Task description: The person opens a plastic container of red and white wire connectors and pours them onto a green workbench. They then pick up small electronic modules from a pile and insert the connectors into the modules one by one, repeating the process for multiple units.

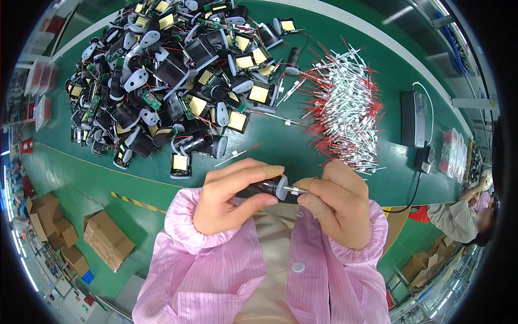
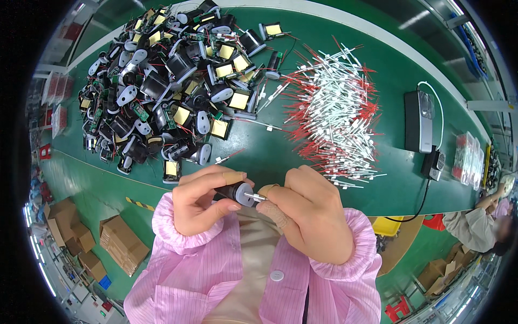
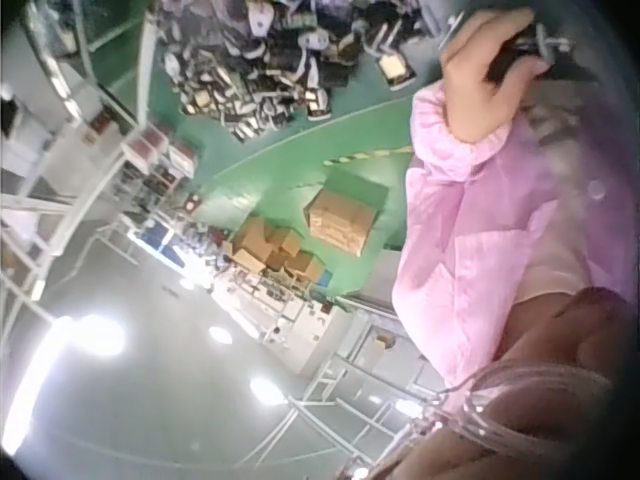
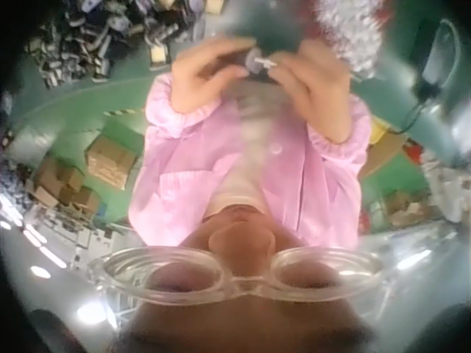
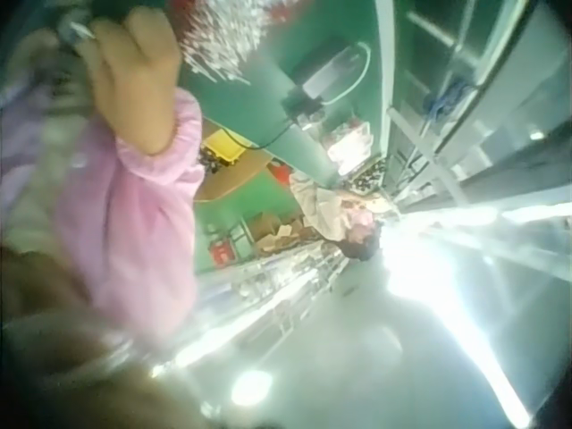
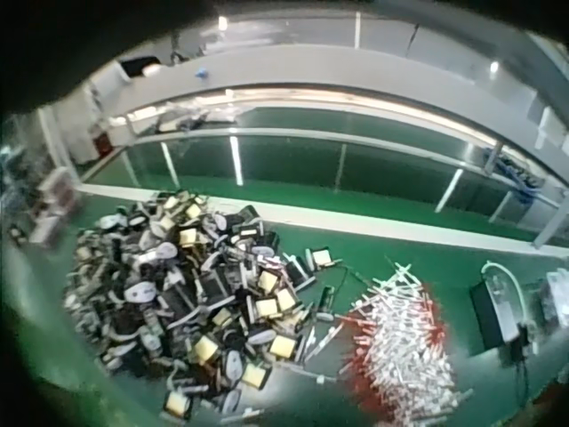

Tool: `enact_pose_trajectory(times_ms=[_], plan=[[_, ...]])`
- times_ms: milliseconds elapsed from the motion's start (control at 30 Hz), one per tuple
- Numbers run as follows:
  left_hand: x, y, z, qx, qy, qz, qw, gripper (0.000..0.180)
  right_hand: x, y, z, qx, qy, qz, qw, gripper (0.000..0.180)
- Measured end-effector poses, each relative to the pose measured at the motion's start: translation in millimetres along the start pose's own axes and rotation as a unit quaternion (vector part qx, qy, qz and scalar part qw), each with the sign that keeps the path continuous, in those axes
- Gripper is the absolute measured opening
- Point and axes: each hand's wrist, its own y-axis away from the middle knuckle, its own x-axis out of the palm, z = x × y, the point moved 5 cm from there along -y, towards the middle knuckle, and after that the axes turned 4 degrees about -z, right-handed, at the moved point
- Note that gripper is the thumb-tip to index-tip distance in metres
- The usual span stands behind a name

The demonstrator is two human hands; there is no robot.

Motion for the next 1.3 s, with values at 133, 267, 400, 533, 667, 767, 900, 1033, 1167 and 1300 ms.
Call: enact_pose_trajectory(times_ms=[133,267,400,533,667,767,900,1033,1167,1300], plan=[[0.2,1.4,6.3,0.009,0.062,0.021,0.998,0.039,0.2,-1.1,-0.4,-0.03,-0.046,0.023,0.998,0.018],[-0.3,2.7,5.0,-0.029,0.065,0.012,0.997,0.036,7.8,-3.5,4.6,-0.088,0.011,0.003,0.996,0.02],[2.8,4.7,-2.7,-0.006,-0.011,-0.03,0.999,0.036,12.4,-0.8,15.0,-0.115,0.078,-0.04,0.99,0.024],[-2.0,2.9,-10.7,0.029,0.027,0.046,0.998,0.036,9.3,0.2,13.5,-0.111,-0.034,0.029,0.993,0.027],[-2.1,-2.2,-11.3,0.033,-0.036,0.001,0.999,0.035,15.7,4.3,20.7,-0.114,0.07,-0.04,0.99,0.025],[-0.4,1.1,-7.3,0.008,-0.015,-0.009,1.0,0.033,18.2,8.1,20.4,-0.11,0.068,-0.05,0.99,0.024],[-1.7,4.5,-5.4,-0.007,0.014,-0.006,1.0,0.037,15.0,3.6,20.4,-0.102,0.06,-0.037,0.992,0.02],[-13.8,10.7,-25.3,0.025,-0.153,-0.087,0.984,0.04,-5.1,-8.3,7.4,0.014,0.048,0.058,0.997,0.013],[-50.0,47.8,-21.1,0.017,-0.45,-0.332,0.829,0.017,-64.2,-31.1,-39.6,0.178,-0.031,-0.054,0.982,0.019],[-68.2,66.3,-11.8,-0.105,-0.567,-0.294,0.763,0.029,-92.1,-114.7,-105.3,0.255,-0.175,-0.029,0.95,0.03]])
